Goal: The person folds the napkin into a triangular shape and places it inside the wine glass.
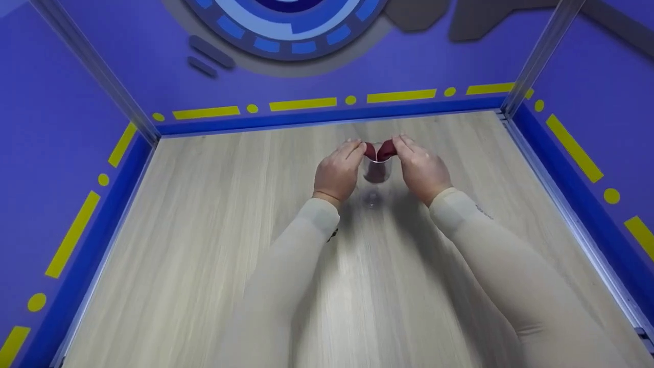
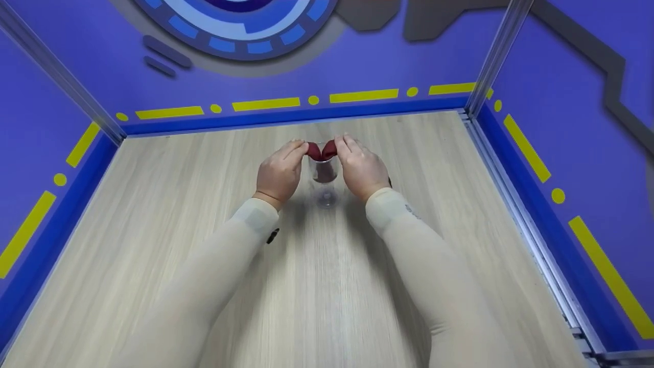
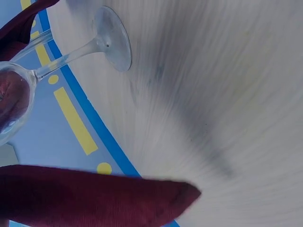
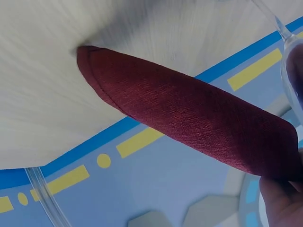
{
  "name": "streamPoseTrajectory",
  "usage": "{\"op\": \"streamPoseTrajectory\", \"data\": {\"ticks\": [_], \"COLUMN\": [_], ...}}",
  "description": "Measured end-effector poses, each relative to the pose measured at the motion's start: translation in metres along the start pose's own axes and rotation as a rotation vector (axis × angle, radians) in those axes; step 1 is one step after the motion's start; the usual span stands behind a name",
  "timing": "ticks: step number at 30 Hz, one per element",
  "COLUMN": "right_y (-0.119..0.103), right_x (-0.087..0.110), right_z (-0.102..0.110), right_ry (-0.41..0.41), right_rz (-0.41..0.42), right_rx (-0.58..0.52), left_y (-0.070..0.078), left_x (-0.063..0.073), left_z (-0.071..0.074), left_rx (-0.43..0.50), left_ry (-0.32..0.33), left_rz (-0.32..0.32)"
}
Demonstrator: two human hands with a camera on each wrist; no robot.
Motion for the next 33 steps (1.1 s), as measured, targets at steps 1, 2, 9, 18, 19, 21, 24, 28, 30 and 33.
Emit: {"op": "streamPoseTrajectory", "data": {"ticks": [1,2,9,18,19,21,24,28,30,33], "right_y": [-0.0002,-0.0005,-0.0015,-0.0031,-0.0033,-0.0042,-0.0040,-0.0042,-0.0048,-0.0050], "right_x": [0.0006,0.0014,0.0057,0.0070,0.0072,0.0076,0.0079,0.0078,0.0075,0.0075], "right_z": [-0.0009,-0.0015,-0.0057,-0.0069,-0.0069,-0.0067,-0.0079,-0.0087,-0.0085,-0.0105], "right_ry": [0.001,0.001,0.041,0.064,0.073,0.089,0.098,0.100,0.102,0.097], "right_rz": [-0.006,-0.010,-0.020,-0.032,-0.029,-0.023,-0.023,-0.034,-0.042,-0.055], "right_rx": [-0.009,-0.014,-0.025,0.007,0.012,0.019,0.017,-0.001,-0.008,-0.010], "left_y": [0.0002,0.0003,0.0016,0.0035,0.0035,0.0035,0.0033,0.0036,0.0036,0.0035], "left_x": [0.0005,0.0010,0.0035,0.0058,0.0061,0.0069,0.0080,0.0088,0.0086,0.0090], "left_z": [-0.0001,-0.0001,0.0002,0.0004,0.0003,-0.0001,-0.0007,-0.0009,-0.0011,-0.0014], "left_rx": [-0.002,-0.004,-0.008,-0.028,-0.028,-0.026,-0.019,-0.008,-0.006,-0.006], "left_ry": [-0.002,-0.003,0.017,0.035,0.035,0.037,0.044,0.056,0.057,0.057], "left_rz": [0.006,0.010,0.008,0.013,0.014,0.016,0.023,0.027,0.030,0.037]}}
Point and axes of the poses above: each hand's wrist, its own x-axis away from the middle knuckle, its own z-axis out of the back of the hand, y = z × x, the point moved 5 cm from there along -x, towards the middle knuckle, and after that the axes turned 1 degree about x, right-handed, at the moved point
